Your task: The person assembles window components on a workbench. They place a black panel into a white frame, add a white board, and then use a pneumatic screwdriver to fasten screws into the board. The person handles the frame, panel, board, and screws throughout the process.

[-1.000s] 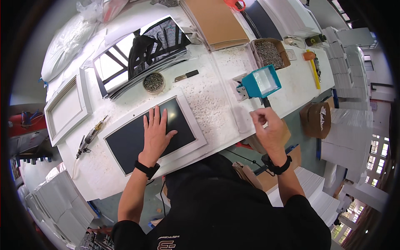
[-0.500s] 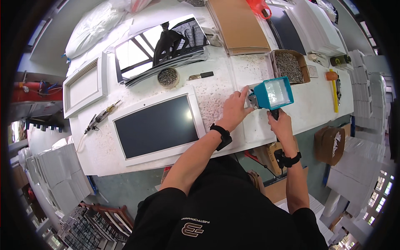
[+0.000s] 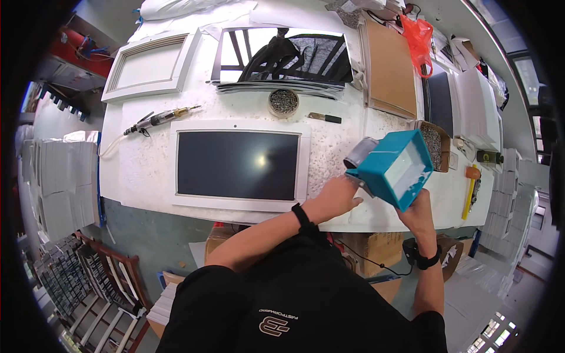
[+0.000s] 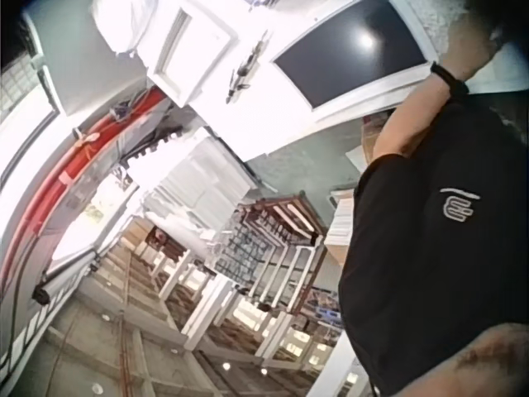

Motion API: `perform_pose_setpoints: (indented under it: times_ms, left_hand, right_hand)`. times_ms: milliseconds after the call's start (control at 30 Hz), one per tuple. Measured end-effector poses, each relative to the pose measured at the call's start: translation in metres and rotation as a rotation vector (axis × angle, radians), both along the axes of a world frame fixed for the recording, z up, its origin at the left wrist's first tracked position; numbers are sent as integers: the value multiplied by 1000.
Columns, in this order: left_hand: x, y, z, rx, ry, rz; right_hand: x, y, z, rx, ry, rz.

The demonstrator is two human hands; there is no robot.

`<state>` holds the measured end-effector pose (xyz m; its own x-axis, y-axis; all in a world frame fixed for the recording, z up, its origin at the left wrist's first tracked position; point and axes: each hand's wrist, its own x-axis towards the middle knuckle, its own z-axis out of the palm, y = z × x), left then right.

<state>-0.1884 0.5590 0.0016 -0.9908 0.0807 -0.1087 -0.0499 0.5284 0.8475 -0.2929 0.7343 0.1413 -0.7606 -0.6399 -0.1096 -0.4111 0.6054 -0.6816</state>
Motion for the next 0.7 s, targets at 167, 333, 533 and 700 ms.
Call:
perform_pose_setpoints:
  times_ms: [167, 333, 533, 700]
  left_hand:
    - [118, -82, 36, 207, 15, 241]
    - [210, -172, 29, -60, 138, 814]
    - [275, -248, -27, -544, 157, 1182]
    - [285, -268, -52, -626, 108, 1218]
  right_hand:
    - [-4, -60, -27, 166, 121, 412]
    - [-5, -106, -45, 317, 130, 540]
    - [-1, -143, -50, 469, 146, 591]
    - [-6, -151, -59, 513, 168, 621]
